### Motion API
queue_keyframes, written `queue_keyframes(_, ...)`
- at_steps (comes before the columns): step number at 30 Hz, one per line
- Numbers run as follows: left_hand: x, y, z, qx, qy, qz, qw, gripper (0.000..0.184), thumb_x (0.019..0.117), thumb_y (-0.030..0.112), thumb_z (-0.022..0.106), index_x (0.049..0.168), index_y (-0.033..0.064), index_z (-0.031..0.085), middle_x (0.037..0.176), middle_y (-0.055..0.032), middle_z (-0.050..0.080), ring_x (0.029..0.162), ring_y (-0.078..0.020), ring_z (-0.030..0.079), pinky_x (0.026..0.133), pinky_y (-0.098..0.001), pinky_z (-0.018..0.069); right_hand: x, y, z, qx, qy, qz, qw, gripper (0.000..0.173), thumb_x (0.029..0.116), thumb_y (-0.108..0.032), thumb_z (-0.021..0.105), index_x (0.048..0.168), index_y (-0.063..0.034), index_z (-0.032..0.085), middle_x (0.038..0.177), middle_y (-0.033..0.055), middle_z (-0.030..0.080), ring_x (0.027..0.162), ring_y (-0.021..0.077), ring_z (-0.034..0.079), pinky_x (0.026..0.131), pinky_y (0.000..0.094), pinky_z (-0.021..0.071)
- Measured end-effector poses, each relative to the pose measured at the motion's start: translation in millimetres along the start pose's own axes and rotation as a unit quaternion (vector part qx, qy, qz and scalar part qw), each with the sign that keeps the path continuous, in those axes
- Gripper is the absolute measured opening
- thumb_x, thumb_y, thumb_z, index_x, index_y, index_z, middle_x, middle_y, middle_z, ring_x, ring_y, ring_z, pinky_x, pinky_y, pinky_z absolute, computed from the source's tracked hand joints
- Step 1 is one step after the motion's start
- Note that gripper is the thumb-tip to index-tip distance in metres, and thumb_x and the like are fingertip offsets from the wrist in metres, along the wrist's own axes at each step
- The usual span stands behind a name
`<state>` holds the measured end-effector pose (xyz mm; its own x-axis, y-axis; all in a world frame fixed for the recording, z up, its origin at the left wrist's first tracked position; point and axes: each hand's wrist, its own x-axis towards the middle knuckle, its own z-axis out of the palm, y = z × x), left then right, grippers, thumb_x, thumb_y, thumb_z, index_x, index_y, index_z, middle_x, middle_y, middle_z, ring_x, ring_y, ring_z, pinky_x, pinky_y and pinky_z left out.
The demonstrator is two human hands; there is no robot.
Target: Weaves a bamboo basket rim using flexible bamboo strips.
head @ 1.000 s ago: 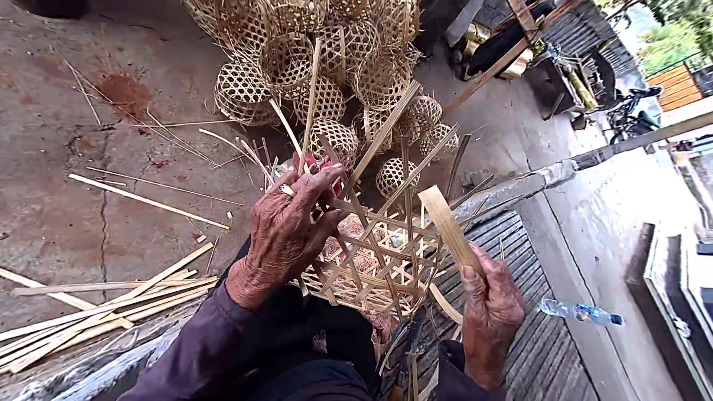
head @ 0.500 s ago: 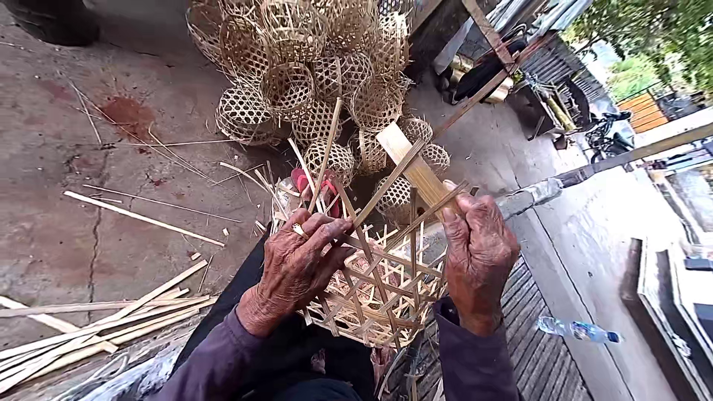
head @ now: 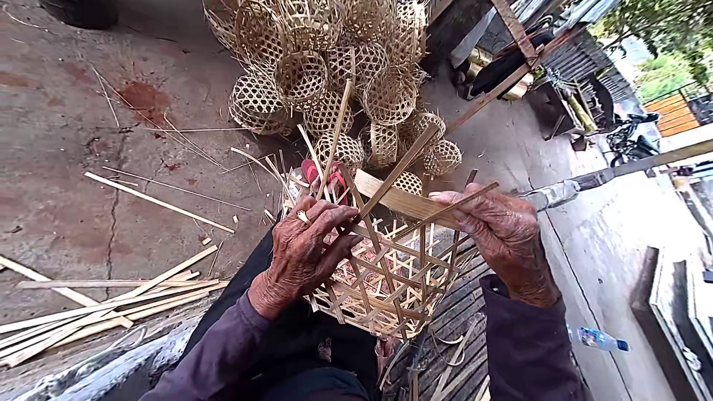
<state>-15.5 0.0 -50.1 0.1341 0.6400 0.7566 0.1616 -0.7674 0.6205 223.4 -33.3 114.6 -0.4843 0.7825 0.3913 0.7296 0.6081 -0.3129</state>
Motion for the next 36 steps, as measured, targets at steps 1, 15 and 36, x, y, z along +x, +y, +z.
queue_keyframes(1, 0, -1, 0, -0.008, 0.005, 0.0, 1.0, 0.031, 0.0956, 0.026, 0.067, 0.11, -0.0004, 0.071, 0.093, -0.008, 0.07, 0.084, -0.0132, 0.057, 0.076, -0.0261, 0.0439, -1, 3, 0, 0.011, -0.017, 0.002, 1.0, 0.027, 0.105, -0.014, 0.054, 0.109, 0.0025, 0.075, 0.097, 0.0086, 0.072, 0.093, 0.0013, 0.065, 0.089, 0.0137, 0.0505)
queue_keyframes(15, -2, -1, -4, -0.06, 0.003, -0.037, 0.998, 0.065, 0.0933, 0.026, 0.07, 0.145, -0.0032, 0.042, 0.094, -0.0035, 0.07, 0.078, -0.0044, 0.057, 0.067, -0.0167, 0.0445, -13, 19, 19, 0.155, 0.035, 0.066, 0.985, 0.022, 0.1075, -0.02, 0.052, 0.114, -0.0105, 0.071, 0.115, -0.0074, 0.071, 0.11, -0.002, 0.065, 0.097, 0.0182, 0.0534)
queue_keyframes(36, 4, 11, 1, 0.092, -0.013, -0.055, 0.994, 0.03, 0.1013, 0.022, 0.06, 0.115, 0.0, 0.074, 0.093, -0.0139, 0.068, 0.086, -0.0242, 0.058, 0.078, -0.0342, 0.0441, 3, -6, -18, -0.099, -0.142, 0.047, 0.984, 0.027, 0.0992, -0.018, 0.059, 0.116, -0.0048, 0.076, 0.102, 0.012, 0.072, 0.092, 0.0204, 0.068, 0.082, 0.0339, 0.055)
